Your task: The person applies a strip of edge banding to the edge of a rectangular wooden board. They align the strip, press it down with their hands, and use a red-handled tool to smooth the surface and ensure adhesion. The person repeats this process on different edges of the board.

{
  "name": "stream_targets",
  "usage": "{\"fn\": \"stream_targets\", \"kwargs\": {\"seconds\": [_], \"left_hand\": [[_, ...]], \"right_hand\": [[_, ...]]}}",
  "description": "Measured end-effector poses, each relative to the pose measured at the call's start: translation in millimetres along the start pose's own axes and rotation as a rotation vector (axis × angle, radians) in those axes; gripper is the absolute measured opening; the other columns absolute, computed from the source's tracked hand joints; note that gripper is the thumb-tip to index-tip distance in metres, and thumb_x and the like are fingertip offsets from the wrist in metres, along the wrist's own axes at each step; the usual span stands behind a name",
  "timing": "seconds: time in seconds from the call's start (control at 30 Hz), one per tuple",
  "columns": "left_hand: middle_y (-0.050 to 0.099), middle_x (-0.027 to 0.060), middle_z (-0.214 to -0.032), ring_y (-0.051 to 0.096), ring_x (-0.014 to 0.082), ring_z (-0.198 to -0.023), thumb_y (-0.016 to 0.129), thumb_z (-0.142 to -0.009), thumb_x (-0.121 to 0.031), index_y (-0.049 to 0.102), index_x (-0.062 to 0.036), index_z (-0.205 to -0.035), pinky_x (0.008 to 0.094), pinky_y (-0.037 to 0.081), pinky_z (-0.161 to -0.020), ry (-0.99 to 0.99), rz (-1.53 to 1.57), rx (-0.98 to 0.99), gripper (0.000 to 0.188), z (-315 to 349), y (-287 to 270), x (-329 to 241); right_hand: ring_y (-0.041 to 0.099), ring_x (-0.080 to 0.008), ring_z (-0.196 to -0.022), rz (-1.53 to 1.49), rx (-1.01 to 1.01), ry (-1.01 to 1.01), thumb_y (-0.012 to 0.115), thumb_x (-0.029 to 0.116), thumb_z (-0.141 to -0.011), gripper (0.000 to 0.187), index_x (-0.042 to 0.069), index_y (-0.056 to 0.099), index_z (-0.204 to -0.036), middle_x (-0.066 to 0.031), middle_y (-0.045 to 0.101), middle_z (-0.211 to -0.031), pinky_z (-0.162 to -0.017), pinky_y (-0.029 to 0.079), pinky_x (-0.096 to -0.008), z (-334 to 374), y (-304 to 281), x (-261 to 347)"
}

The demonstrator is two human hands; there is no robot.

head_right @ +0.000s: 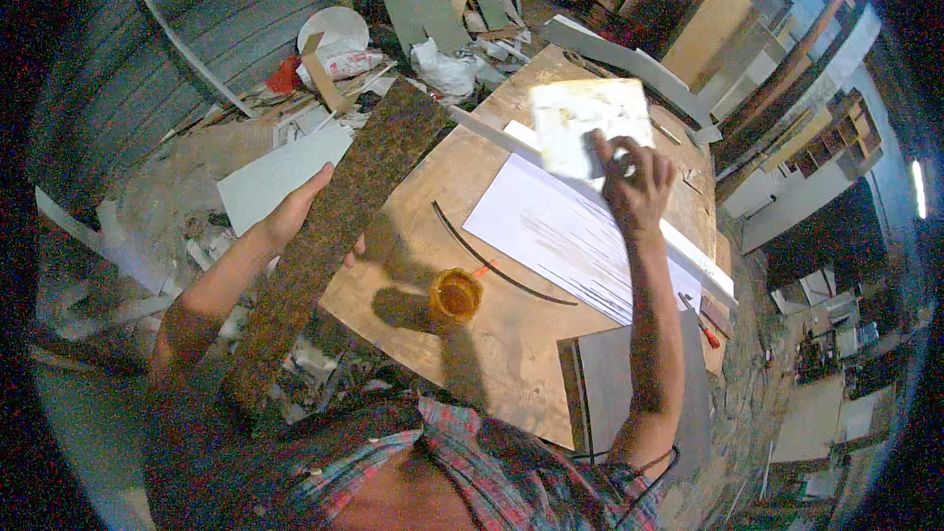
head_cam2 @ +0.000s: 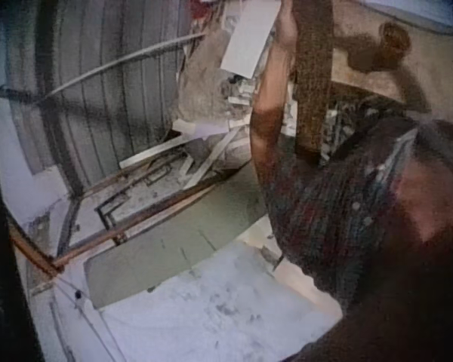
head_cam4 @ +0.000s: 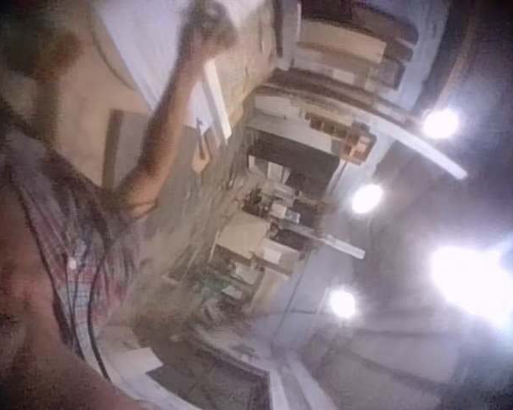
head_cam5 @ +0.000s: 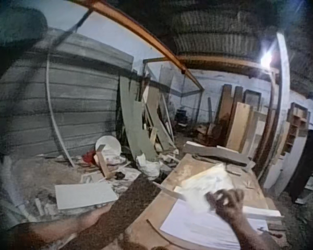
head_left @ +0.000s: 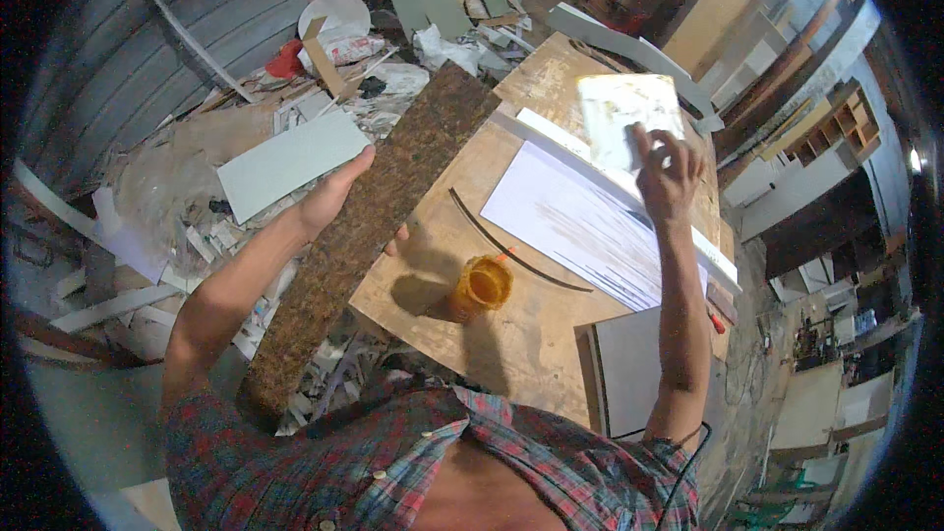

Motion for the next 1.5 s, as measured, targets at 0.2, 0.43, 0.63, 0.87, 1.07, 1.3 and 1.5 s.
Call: {"fn": "stream_targets", "kwargs": {"seconds": [0.2,0.43,0.63,0.87,1.07,1.3,1.5], "left_hand": [[0.068,0.0208,-0.094,0.07,0.0343,-0.069,0.03,-0.099,-0.062,0.052,-0.0015,-0.125,0.0458,0.06,-0.063,-0.023,-0.024,-0.022,0.07,-5.6,-1.3,0.0],[0.067,0.0193,-0.094,0.069,0.0313,-0.074,0.031,-0.1,-0.06,0.053,-0.0001,-0.124,0.0459,0.059,-0.064,-0.043,0.023,0.003,0.069,9.5,-4.7,2.5],[0.067,0.0208,-0.086,0.068,0.0324,-0.069,0.031,-0.097,-0.066,0.054,-0.0009,-0.122,0.0453,0.057,-0.062,-0.039,0.038,-0.128,0.073,12.4,-21.0,4.2],[0.067,0.0216,-0.087,0.068,0.0334,-0.067,0.032,-0.098,-0.064,0.055,-0.002,-0.123,0.0456,0.057,-0.062,0.021,-0.187,-0.152,0.071,-6.1,-53.0,21.0],[0.067,0.0155,-0.103,0.07,0.0264,-0.077,0.039,-0.103,-0.049,0.054,-0.0004,-0.127,0.0387,0.059,-0.071,-0.081,0.117,0.015,0.056,11.7,-54.7,14.8],[0.068,0.0189,-0.097,0.069,0.0294,-0.078,0.032,-0.102,-0.056,0.052,-0.001,-0.128,0.0416,0.058,-0.069,-0.155,-0.059,0.031,0.064,7.0,-50.5,-4.8],[0.069,0.0195,-0.1,0.07,0.0299,-0.08,0.03,-0.099,-0.062,0.051,-0.0018,-0.129,0.0432,0.056,-0.074,0.032,-0.095,-0.113,0.07,-3.1,-107.6,-11.1]], "right_hand": [[0.054,-0.019,-0.092,-0.257,0.005,-0.318,0.078,0.018,-0.06,0.036,0.025,0.073,-0.095,0.0017,0.059,-0.115,-0.077,0.041,-0.0372,-17.7,-0.1,85.5],[0.055,-0.022,-0.095,-0.049,0.259,-0.258,0.067,0.011,-0.068,0.064,0.027,0.064,-0.13,-0.0024,0.057,-0.114,-0.081,0.043,-0.0387,2.9,49.7,-6.5],[0.055,-0.018,-0.085,-0.061,0.147,0.0,0.067,0.002,-0.071,0.061,0.026,0.066,-0.127,0.0009,0.059,-0.098,-0.078,0.043,-0.0362,-18.1,12.3,2.7],[0.053,-0.0255,-0.109,-0.15,0.206,-0.38,0.071,0.021,-0.064,0.049,0.018,0.07,-0.112,-0.0045,0.055,-0.127,-0.095,0.042,-0.0438,15.4,29.8,70.4],[0.055,-0.0208,-0.095,-0.043,0.264,-0.003,0.064,0.009,-0.071,0.051,0.031,0.071,-0.115,0.0033,0.059,-0.109,-0.078,0.043,-0.0374,11.8,3.2,25.8],[0.053,-0.026,-0.112,-0.196,0.409,-0.434,0.066,0.023,-0.07,0.029,0.023,0.071,-0.098,-0.004,0.055,-0.132,-0.093,0.044,-0.0448,49.6,36.5,49.1],[0.057,-0.0245,-0.092,-0.128,0.425,0.015,0.061,-0.003,-0.07,0.066,0.024,0.064,-0.13,-0.0057,0.062,-0.113,-0.081,0.045,-0.0395,33.0,-25.6,35.3]]}}
Point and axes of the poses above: each hand's wrist, its own z-axis away from the middle knuckle, its own y-axis out of the palm, x = y × z, the point moved 1 cm from there along -z, towards the middle knuckle
